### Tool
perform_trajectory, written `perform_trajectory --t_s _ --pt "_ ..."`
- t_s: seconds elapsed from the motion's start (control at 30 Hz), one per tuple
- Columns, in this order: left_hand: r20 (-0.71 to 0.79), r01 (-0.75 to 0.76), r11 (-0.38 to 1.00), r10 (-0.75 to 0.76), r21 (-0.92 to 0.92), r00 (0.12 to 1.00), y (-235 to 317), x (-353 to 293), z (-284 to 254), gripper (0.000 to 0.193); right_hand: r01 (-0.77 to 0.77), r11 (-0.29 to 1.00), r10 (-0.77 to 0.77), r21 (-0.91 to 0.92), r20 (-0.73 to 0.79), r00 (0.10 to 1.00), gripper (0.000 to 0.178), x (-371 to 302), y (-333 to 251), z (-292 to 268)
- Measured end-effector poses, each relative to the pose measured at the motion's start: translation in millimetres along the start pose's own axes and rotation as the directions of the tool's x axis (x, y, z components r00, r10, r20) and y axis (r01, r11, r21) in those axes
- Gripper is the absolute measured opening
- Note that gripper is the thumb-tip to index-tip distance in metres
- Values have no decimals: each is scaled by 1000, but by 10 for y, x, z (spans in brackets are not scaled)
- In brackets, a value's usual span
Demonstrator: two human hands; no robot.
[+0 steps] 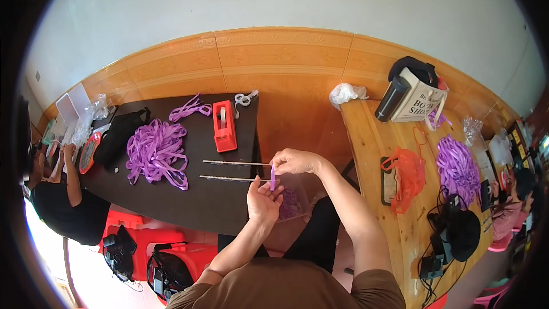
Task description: Winding purple ribbons around a plastic assembly jig and securing them with tape to create bows.
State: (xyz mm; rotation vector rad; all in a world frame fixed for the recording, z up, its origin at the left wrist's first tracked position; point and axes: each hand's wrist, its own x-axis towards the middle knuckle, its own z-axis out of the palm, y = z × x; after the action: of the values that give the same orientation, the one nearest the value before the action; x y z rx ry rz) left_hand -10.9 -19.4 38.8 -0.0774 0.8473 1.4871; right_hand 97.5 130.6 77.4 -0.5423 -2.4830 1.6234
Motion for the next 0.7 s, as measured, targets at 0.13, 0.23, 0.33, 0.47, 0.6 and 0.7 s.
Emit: perform_trajectory --t_s 0.13,0.23,0.33,0.47,0.6,0.7 --pt "-11 -10 1000 10 2 1000 4 6 4 39 -13 999 12 -48 -11 1000 14 41 -1 36" --pt "-12 -17 1000 17 6 1000 -8 46 0 36 -57 997 56 -44 -11 998 12 62 11 33" --pt "-31 -14 1000 15 9 999 -22 83 22 32 -85 993 83 -79 -25 996 12 81 54 39" --pt "-109 -56 998 59 35 992 -58 144 111 28 -111 993 109 -28 -82 991 16 98 84 77" --pt "-152 -137 989 144 54 978 -75 168 166 25 -153 988 154 21 -127 980 18 96 74 101" --pt "-140 -153 988 153 17 978 -91 194 124 23 -112 992 123 65 -201 972 12 86 78 144"
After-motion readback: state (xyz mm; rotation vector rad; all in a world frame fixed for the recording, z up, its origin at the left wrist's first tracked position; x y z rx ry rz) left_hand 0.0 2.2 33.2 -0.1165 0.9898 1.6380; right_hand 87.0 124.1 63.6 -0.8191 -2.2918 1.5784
